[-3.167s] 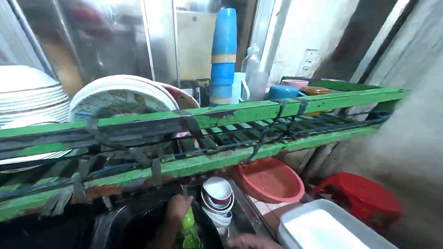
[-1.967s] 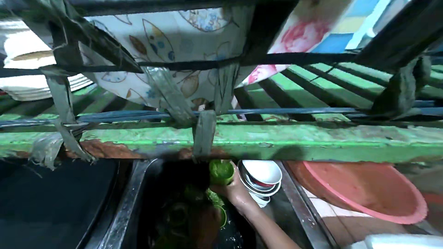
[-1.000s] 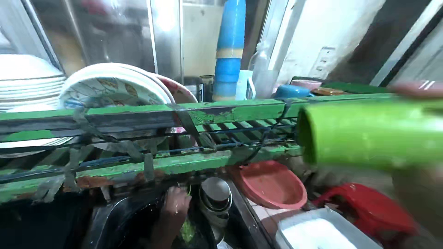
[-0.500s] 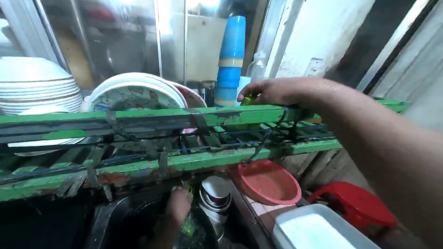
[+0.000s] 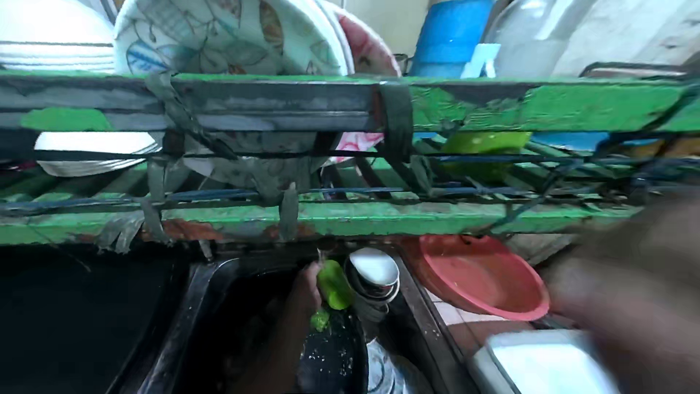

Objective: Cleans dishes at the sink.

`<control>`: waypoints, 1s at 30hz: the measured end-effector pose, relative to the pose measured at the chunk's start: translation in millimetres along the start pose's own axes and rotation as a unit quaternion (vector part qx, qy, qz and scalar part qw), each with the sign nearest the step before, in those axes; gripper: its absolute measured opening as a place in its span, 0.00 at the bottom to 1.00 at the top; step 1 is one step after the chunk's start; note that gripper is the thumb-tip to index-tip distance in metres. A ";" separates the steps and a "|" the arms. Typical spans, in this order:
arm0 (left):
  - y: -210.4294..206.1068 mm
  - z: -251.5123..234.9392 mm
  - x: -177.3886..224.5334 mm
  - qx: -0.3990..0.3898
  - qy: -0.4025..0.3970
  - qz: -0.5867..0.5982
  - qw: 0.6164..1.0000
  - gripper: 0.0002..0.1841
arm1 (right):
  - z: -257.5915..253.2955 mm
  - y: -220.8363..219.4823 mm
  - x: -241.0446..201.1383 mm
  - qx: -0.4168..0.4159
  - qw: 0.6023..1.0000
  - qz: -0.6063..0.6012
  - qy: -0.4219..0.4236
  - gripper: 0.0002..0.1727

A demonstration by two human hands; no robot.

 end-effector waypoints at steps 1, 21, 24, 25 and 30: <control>-7.3 0.4 1.2 0.010 0.008 0.014 1.000 0.19 | 28.3 -32.4 -11.7 -0.073 0.995 -0.060 0.003 0.13; 84.8 -27.9 -96.1 0.076 0.104 -0.461 0.878 0.25 | 77.0 -343.6 -86.1 -0.609 0.683 -0.314 -0.254 0.35; 71.0 -18.9 -90.3 0.015 0.103 -0.536 0.837 0.26 | 91.4 -308.4 -75.2 -0.632 0.689 -0.296 -0.197 0.37; 64.5 -16.5 -87.7 -0.004 0.056 -0.536 0.843 0.26 | 101.0 -292.2 -68.2 -0.630 0.689 -0.297 -0.200 0.36; 21.5 7.2 -21.1 -0.028 0.045 -0.458 0.887 0.21 | 168.1 -205.9 -16.7 -0.549 0.736 -0.287 -0.273 0.34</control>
Point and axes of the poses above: each hand's wrist, its own z-axis away from the middle knuckle, its own y-axis out of the back of the hand, x = y × z, the point moved 5 cm from there along -z, towards the middle knuckle, and after that the axes turned 14 degrees about z, right-handed, at the moved point
